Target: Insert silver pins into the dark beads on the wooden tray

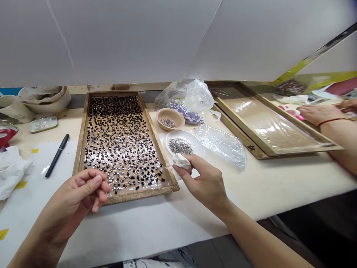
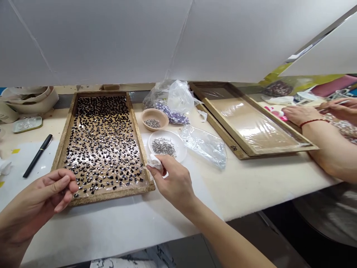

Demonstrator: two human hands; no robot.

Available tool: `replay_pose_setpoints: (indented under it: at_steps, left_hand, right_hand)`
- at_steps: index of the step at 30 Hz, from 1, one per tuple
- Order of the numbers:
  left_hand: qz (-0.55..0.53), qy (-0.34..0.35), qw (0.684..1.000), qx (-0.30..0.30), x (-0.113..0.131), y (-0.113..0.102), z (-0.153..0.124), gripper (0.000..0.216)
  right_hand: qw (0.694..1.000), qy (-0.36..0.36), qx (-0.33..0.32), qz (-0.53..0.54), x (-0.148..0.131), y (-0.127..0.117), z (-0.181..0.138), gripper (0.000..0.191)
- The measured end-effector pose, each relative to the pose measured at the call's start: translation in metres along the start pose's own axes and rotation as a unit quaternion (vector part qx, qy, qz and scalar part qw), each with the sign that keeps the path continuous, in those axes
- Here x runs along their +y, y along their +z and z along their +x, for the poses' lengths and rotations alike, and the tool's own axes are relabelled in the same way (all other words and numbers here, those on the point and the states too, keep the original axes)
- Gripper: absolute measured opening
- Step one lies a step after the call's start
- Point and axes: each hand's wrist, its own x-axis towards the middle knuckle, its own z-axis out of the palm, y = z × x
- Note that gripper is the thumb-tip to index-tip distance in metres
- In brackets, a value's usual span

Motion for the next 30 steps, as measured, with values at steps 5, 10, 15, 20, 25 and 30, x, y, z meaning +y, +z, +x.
replay_pose_setpoints:
  at_steps: [5, 10, 15, 20, 25, 30]
  left_hand:
    - [0.005, -0.002, 1.000, -0.014, -0.0005, -0.0005, -0.0007, 0.016]
    - [0.003, -0.007, 1.000, -0.014, 0.0005, -0.0001, -0.0024, 0.015]
    - [-0.004, -0.016, 1.000, -0.009, 0.0012, 0.0011, -0.0006, 0.018]
    - [-0.007, -0.022, 1.000, -0.003, 0.0019, 0.0008, -0.0029, 0.020]
    - [-0.012, -0.028, 1.000, -0.002, 0.0028, 0.0001, -0.0026, 0.019]
    - [-0.009, -0.030, 0.999, -0.009, 0.0021, 0.0000, -0.0026, 0.017]
  right_hand:
    - [1.000, -0.018, -0.012, 0.001, 0.0012, 0.0046, 0.0000, 0.005]
    - [1.000, -0.013, -0.025, -0.003, 0.0042, 0.0077, -0.0015, 0.005]
    - [1.000, -0.017, -0.026, -0.006, 0.0055, 0.0085, -0.0017, 0.006]
    - [0.999, -0.015, -0.027, -0.010, 0.0055, 0.0089, -0.0017, 0.007]
    - [1.000, -0.015, -0.010, 0.003, 0.0046, 0.0042, -0.0004, 0.004]
    - [0.999, -0.039, 0.018, -0.018, 0.0056, 0.0006, -0.0005, 0.003]
